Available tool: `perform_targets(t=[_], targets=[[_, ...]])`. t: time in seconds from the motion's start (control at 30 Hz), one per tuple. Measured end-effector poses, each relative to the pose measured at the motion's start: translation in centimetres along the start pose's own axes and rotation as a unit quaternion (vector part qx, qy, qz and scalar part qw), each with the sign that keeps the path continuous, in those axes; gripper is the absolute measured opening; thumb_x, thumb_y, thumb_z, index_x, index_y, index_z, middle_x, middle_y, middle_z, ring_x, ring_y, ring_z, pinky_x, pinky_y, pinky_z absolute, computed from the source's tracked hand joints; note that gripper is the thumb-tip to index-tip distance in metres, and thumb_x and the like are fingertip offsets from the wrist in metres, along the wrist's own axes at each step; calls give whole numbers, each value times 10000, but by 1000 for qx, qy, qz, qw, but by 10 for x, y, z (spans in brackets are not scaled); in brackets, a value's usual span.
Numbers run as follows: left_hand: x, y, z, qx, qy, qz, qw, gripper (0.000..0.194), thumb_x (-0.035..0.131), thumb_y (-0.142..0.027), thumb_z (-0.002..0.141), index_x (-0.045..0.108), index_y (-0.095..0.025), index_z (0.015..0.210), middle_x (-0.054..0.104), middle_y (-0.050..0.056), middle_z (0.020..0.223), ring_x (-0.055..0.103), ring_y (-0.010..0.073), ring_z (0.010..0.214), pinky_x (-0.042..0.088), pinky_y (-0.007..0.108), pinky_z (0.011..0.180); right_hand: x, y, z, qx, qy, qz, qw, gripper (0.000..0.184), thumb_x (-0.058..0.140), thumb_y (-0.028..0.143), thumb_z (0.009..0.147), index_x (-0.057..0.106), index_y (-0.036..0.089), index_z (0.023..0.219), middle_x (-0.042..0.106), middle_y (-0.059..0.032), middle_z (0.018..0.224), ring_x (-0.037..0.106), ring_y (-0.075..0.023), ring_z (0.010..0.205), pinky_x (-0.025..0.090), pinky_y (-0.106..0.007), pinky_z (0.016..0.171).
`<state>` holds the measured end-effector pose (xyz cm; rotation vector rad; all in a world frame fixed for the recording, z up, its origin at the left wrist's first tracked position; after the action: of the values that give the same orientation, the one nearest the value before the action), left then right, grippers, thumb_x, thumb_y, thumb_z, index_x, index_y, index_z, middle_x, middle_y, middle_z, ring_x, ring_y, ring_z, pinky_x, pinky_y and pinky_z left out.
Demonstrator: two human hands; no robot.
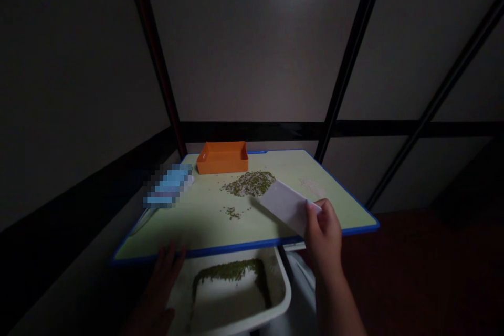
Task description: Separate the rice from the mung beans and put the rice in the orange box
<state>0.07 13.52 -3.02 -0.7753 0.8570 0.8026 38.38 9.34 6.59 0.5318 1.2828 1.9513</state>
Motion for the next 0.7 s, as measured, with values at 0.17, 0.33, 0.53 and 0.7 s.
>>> perform_targets(t=[0.17, 0.33, 0.53, 0.7], targets=[[-8, -18, -6, -6, -17, -88, 996, 675, 271, -215, 899, 26, -433, 1489, 50, 28, 1630, 44, 298, 1498, 259, 632, 1178, 6, 9, -8, -62, 13, -90, 994, 255, 494, 426, 893, 441, 245, 723, 517, 33, 574, 484, -151, 531, 334, -256, 531], [8, -2, -13, -118, -24, -108, 987, 625, 332, -402, 925, 23, -511, 1457, -41, -36, 1632, 2, 312, 1498, 285, 649, 1154, 23, 9, -7, -103, 23, -137, 985, 216, 468, 395, 893, 441, 254, 732, 577, 3, 603, 541, -174, 549, 338, -259, 530], [-3, -23, -14, -25, -50, -51, 997, 685, 299, -303, 876, 15, -485, 1472, 10, 18, 1634, 114, 391, 1486, 327, 723, 1072, 48, 22, 10, -132, 58, -140, 980, 194, 468, 380, 885, 451, 251, 741, 563, 11, 596, 517, -164, 531, 332, -251, 534], [-24, -32, -11, -33, -22, -73, 997, 728, 203, -168, 844, 6, -455, 1483, 2, -15, 1634, 58, 337, 1502, 240, 698, 1151, 62, 38, 30, -144, 72, -140, 977, 181, 468, 359, 886, 478, 244, 747, 575, -4, 618, 523, -171, 577, 319, -250, 546]])
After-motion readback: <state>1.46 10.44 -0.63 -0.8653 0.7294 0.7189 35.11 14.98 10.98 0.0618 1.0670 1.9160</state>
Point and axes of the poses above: each hand's wrist, its own z-axis towards the middle knuckle, its own x-axis out of the palm, y = z × x, the point moved 9 cm from there along z, towards the middle knuckle
